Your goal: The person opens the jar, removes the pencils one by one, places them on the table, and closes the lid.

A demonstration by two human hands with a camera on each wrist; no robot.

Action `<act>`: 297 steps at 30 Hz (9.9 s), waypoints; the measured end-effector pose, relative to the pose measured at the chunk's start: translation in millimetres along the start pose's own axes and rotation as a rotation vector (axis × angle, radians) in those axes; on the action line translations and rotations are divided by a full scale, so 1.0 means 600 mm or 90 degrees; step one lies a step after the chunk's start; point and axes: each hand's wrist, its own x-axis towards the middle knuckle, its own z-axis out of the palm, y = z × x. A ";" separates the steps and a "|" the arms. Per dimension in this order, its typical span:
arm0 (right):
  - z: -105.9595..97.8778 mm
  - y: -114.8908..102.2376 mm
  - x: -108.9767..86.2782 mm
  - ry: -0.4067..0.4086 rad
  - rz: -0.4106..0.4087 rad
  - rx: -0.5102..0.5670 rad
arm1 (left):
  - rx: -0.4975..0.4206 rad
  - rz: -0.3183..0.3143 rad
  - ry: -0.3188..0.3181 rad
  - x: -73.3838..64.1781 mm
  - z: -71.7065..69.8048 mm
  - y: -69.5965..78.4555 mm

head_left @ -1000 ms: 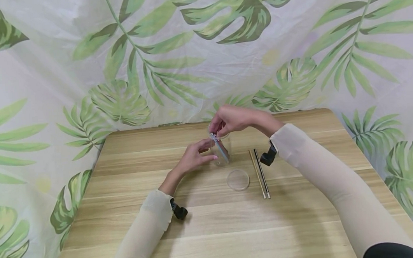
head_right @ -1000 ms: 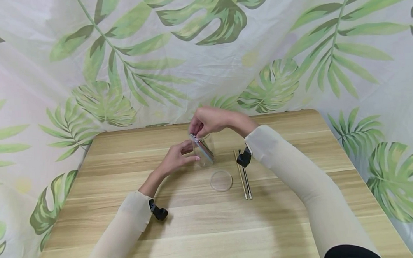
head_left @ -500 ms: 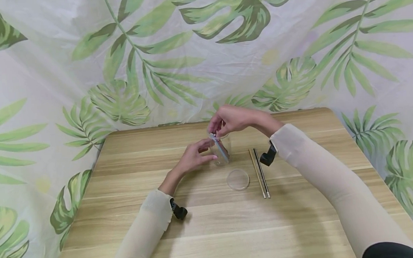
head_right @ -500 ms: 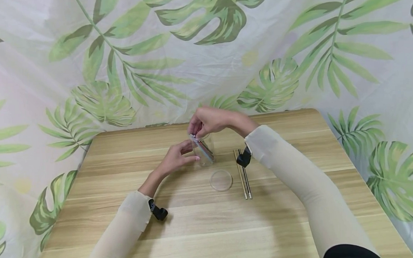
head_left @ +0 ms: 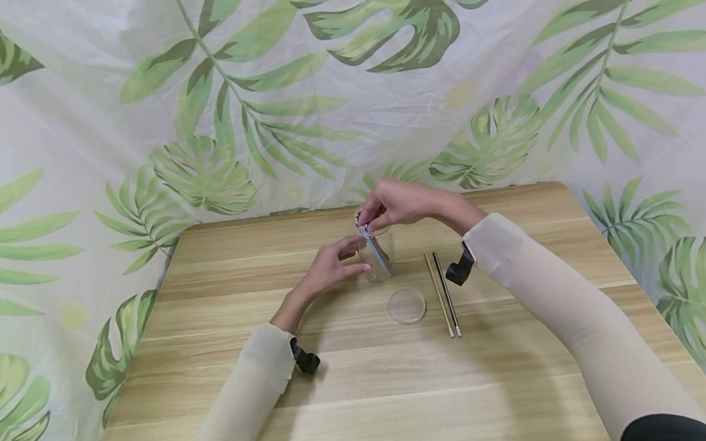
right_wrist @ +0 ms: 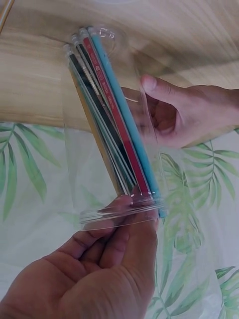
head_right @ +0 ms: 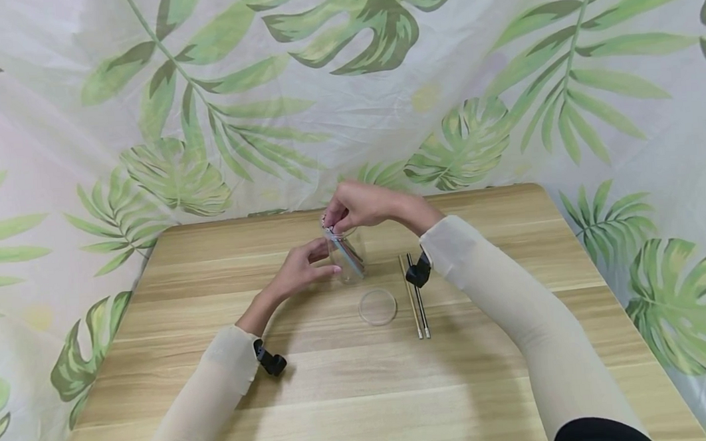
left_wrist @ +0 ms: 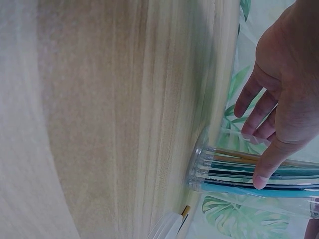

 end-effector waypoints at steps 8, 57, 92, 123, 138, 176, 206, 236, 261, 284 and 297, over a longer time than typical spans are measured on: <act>0.002 0.002 -0.004 0.029 0.000 0.001 | 0.007 0.000 -0.004 0.002 0.000 -0.002; 0.002 0.017 -0.040 0.265 -0.017 0.235 | 0.014 -0.001 -0.001 -0.001 -0.001 0.001; -0.033 -0.001 -0.079 0.452 -0.033 0.326 | 0.038 0.001 -0.004 0.000 -0.001 0.000; -0.080 -0.021 -0.141 0.653 -0.190 0.477 | 0.040 0.015 -0.005 -0.001 -0.001 0.002; -0.060 0.013 -0.192 0.604 -0.042 0.405 | 0.021 0.025 0.000 0.000 -0.001 -0.003; 0.108 0.152 -0.274 0.423 0.314 0.441 | -0.003 0.018 0.005 -0.003 0.000 0.001; 0.194 0.211 -0.261 0.425 0.371 0.490 | -0.003 0.011 0.005 -0.016 -0.002 0.060; 0.213 0.205 -0.235 0.430 0.425 0.275 | 0.040 0.003 0.001 -0.001 0.000 -0.004; 0.216 0.199 -0.229 0.426 0.419 0.172 | 0.024 -0.001 0.007 -0.001 0.001 -0.002; 0.096 0.121 -0.231 0.380 0.260 0.148 | 0.013 -0.005 0.002 -0.003 0.000 0.002; 0.033 0.062 -0.190 0.333 0.107 0.052 | 0.025 -0.004 0.003 -0.004 0.000 0.004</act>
